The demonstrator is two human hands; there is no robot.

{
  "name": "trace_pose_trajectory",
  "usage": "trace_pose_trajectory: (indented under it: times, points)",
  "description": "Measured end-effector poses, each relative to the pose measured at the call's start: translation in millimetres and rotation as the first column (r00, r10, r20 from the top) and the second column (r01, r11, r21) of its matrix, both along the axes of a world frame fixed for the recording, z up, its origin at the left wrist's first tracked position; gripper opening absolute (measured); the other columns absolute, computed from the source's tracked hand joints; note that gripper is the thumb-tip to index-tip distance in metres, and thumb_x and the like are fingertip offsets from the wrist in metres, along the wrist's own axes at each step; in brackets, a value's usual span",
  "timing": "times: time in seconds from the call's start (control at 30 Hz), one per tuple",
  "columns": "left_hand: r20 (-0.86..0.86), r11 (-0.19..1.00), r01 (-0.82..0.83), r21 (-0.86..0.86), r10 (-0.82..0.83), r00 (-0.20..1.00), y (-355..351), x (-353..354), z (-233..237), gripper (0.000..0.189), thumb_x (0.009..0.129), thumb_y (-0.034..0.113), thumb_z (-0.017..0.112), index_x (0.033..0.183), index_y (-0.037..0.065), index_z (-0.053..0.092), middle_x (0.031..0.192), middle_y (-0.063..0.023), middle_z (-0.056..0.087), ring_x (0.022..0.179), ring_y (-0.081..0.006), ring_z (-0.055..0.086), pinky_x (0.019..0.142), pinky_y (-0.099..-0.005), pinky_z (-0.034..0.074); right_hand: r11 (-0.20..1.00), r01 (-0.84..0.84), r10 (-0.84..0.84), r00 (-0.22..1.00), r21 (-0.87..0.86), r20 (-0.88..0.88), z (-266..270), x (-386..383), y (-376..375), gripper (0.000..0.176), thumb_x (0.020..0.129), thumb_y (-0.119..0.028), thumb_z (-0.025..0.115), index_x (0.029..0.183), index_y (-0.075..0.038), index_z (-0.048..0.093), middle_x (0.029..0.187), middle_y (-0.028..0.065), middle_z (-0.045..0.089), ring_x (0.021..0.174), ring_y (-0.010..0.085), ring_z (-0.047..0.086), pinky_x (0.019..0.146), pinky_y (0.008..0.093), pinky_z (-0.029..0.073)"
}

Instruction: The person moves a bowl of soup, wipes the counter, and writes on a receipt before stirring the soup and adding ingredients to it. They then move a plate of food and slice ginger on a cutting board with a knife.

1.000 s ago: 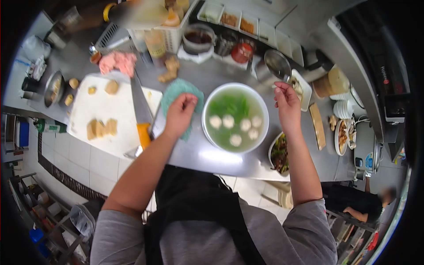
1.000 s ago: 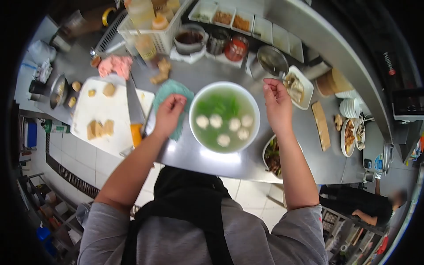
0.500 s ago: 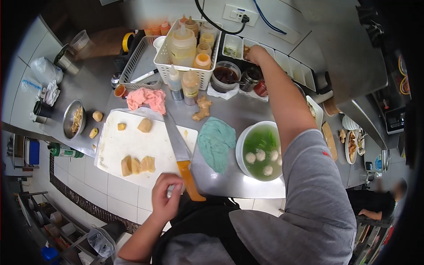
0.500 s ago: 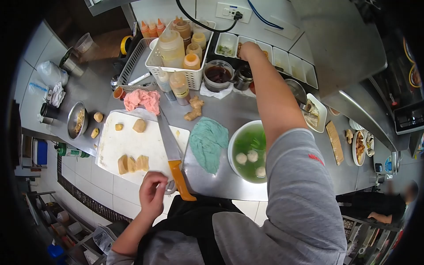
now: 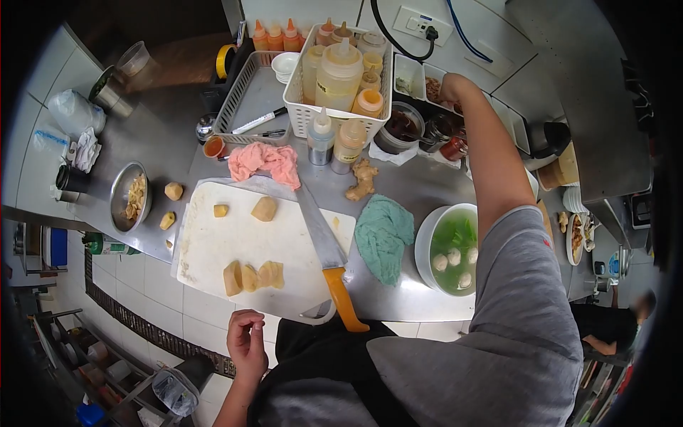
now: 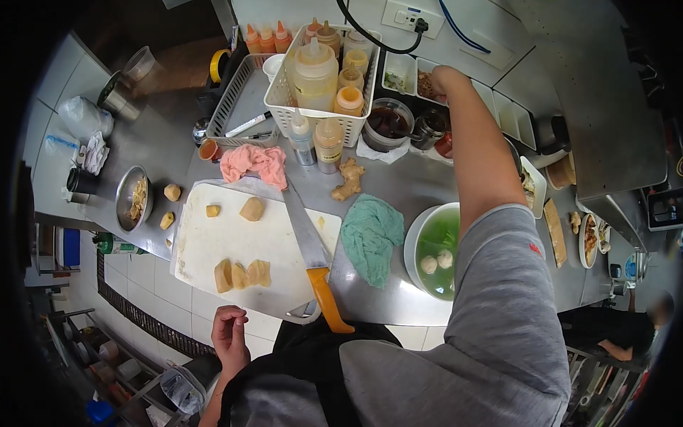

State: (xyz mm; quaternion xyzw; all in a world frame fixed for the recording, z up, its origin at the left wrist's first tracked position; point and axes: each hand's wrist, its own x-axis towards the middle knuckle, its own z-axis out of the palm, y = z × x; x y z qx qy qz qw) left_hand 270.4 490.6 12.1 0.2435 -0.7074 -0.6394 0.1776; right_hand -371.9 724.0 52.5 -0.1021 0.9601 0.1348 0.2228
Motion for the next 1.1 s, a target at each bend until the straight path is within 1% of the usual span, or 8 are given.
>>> trace_pose_trajectory:
  times: [0.1, 0.17, 0.27, 0.6, 0.67, 0.8, 0.83, 1.1]
  points:
    - [-0.008, 0.999, -0.013, 0.045, 0.013, 1.000, -5.1, -2.6, -1.6, 0.008, 0.094, -0.003, 0.053, 0.099, 0.001, 0.058, 0.101, -0.0091, 0.054, 0.090, -0.0145, 0.053, 0.081, -0.0255, 0.045, 0.978, -0.206, 0.189, 0.944, -0.035, -0.269, -34.4, -5.3, 4.9, 0.033, 0.077, -0.028, 0.073, 0.088, 0.003, 0.074, 0.092, 0.0222, 0.071, 0.083, 0.0312, 0.070, 0.076, 0.0407, 0.054]
    - [0.001, 1.000, 0.007, 0.015, -0.007, 1.000, -6.3, -2.4, 0.0, 0.009, 0.094, -0.003, 0.052, 0.099, 0.001, 0.058, 0.101, -0.0091, 0.054, 0.089, -0.0142, 0.053, 0.081, -0.0254, 0.045, 0.967, -0.061, -0.051, 0.907, -0.249, -0.418, -50.2, -4.7, 8.0, 0.027, 0.081, -0.024, 0.069, 0.094, -0.001, 0.074, 0.096, 0.0220, 0.070, 0.087, 0.0320, 0.069, 0.080, 0.0400, 0.053]
    - [0.004, 1.000, 0.021, -0.004, -0.021, 1.000, -10.5, -1.6, -1.9, 0.009, 0.094, -0.003, 0.052, 0.099, 0.002, 0.058, 0.101, -0.0090, 0.054, 0.088, -0.0138, 0.052, 0.080, -0.0252, 0.045, 0.897, 0.013, -0.233, 0.863, -0.442, -0.448, -62.6, -7.9, 18.7, 0.022, 0.084, -0.021, 0.065, 0.097, -0.005, 0.074, 0.098, 0.0199, 0.070, 0.090, 0.0329, 0.069, 0.082, 0.0397, 0.052]
    - [0.001, 0.998, 0.063, -0.002, -0.063, 0.998, -11.4, -10.7, 5.1, 0.008, 0.094, -0.002, 0.052, 0.099, 0.001, 0.058, 0.101, -0.0088, 0.054, 0.088, -0.0134, 0.052, 0.080, -0.0250, 0.045, 0.727, -0.060, -0.324, 0.849, -0.684, -0.418, -40.7, 51.7, 41.2, 0.020, 0.089, -0.021, 0.064, 0.101, -0.008, 0.073, 0.094, 0.0159, 0.071, 0.087, 0.0289, 0.068, 0.080, 0.0360, 0.051]
    - [-0.001, 0.997, 0.078, -0.022, -0.078, 0.997, -10.4, -11.6, 4.5, 0.008, 0.095, -0.002, 0.051, 0.098, 0.001, 0.057, 0.101, -0.0087, 0.054, 0.088, -0.0134, 0.052, 0.080, -0.0250, 0.044, 0.615, -0.097, -0.380, 0.833, -0.783, -0.402, -38.3, 60.0, 46.7, 0.021, 0.089, -0.024, 0.062, 0.098, -0.008, 0.072, 0.096, 0.0169, 0.070, 0.091, 0.0338, 0.067, 0.082, 0.0403, 0.052]
    - [-0.001, 0.989, 0.137, -0.048, -0.137, 0.991, -9.8, -17.2, 6.8, 0.006, 0.095, -0.002, 0.051, 0.097, 0.000, 0.056, 0.099, -0.0081, 0.053, 0.086, -0.0136, 0.051, 0.081, -0.0250, 0.043, 0.591, -0.207, -0.342, 0.811, -0.780, -0.475, -10.8, 91.2, 62.6, 0.028, 0.091, -0.032, 0.060, 0.099, -0.008, 0.072, 0.092, 0.0173, 0.070, 0.088, 0.0355, 0.067, 0.078, 0.0416, 0.051]
    - [-0.014, 0.986, 0.157, -0.051, -0.158, 0.987, -8.5, -20.7, 9.3, 0.007, 0.095, -0.002, 0.050, 0.098, 0.000, 0.056, 0.100, -0.0079, 0.053, 0.086, -0.0134, 0.051, 0.081, -0.0250, 0.043, 0.585, -0.219, -0.342, 0.806, -0.781, -0.483, -9.7, 91.1, 69.8, 0.026, 0.094, -0.025, 0.059, 0.106, -0.005, 0.071, 0.084, 0.0117, 0.070, 0.073, 0.0220, 0.063, 0.069, 0.0336, 0.049]
    - [-0.088, 0.955, 0.293, -0.053, -0.297, 0.951, -2.6, -44.0, 9.3, 0.011, 0.095, -0.002, 0.050, 0.102, 0.001, 0.058, 0.103, -0.0084, 0.055, 0.089, -0.0135, 0.052, 0.083, -0.0256, 0.044, 0.440, -0.259, -0.273, 0.874, -0.860, -0.403, 37.5, 226.3, 134.7, 0.025, 0.097, -0.021, 0.056, 0.116, -0.008, 0.067, 0.077, 0.0020, 0.062, 0.068, 0.0105, 0.053, 0.065, 0.0271, 0.046]
